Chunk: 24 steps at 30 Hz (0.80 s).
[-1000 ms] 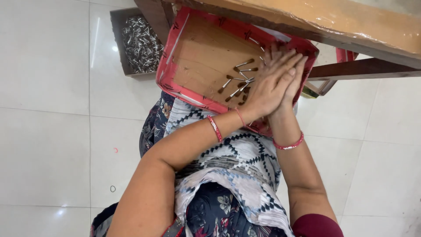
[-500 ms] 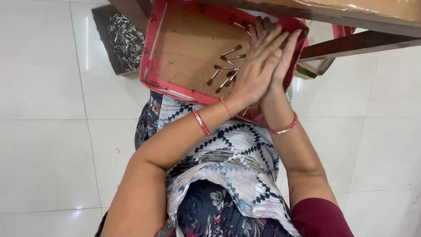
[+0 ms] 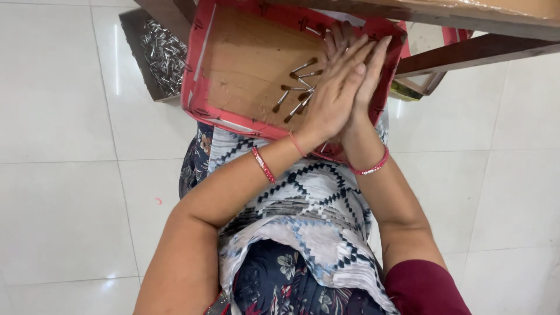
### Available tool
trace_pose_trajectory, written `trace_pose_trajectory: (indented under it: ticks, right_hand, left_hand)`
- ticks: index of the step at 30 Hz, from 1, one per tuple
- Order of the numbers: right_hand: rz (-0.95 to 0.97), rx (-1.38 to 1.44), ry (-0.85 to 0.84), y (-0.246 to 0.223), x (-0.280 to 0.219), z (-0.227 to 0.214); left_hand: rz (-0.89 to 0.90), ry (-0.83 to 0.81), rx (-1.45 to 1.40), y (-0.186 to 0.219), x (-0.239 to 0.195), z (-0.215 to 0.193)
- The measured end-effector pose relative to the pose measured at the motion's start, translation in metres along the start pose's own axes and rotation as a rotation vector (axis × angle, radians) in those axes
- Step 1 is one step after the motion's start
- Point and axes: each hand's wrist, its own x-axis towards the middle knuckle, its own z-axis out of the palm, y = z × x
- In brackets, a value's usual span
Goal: The person assembles cosmetic brushes at a workbench. They press bristle bundles into metal ferrules against a perforated disc, gather and align the ferrules, secure bundles with rubber bands, and place finished brushes onto a red tray on their lap.
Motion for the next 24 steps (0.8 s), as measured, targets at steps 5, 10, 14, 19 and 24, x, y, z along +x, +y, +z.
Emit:
trace_pose_trajectory:
  ticks: [5, 10, 14, 19, 24]
  right_hand:
    - [0.11, -0.593, 0.085, -0.029, -0.001, 0.03]
    - [0.115, -0.526, 0.035, -0.021, 0.0, 0.015]
    - [0.088, -0.638, 0.026, -0.043, 0.015, -0.041]
    - [0.056, -0.705, 0.143, -0.021, -0.016, 0.049]
    - [0.152, -0.567, -0.013, -0.028, -0.012, 0.03]
  left_hand:
    - [-0.067, 0.056, 0.186, -0.026, 0.02, 0.0]
    - [-0.106, 0.016, -0.009, -0.017, 0.01, 0.007]
    - [-0.033, -0.006, 0.055, 0.01, 0.001, -0.005]
    - [-0.089, 0.072, 0.079, -0.022, 0.014, 0.002]
    - [0.051, 0.015, -0.086, -0.01, -0.006, 0.005]
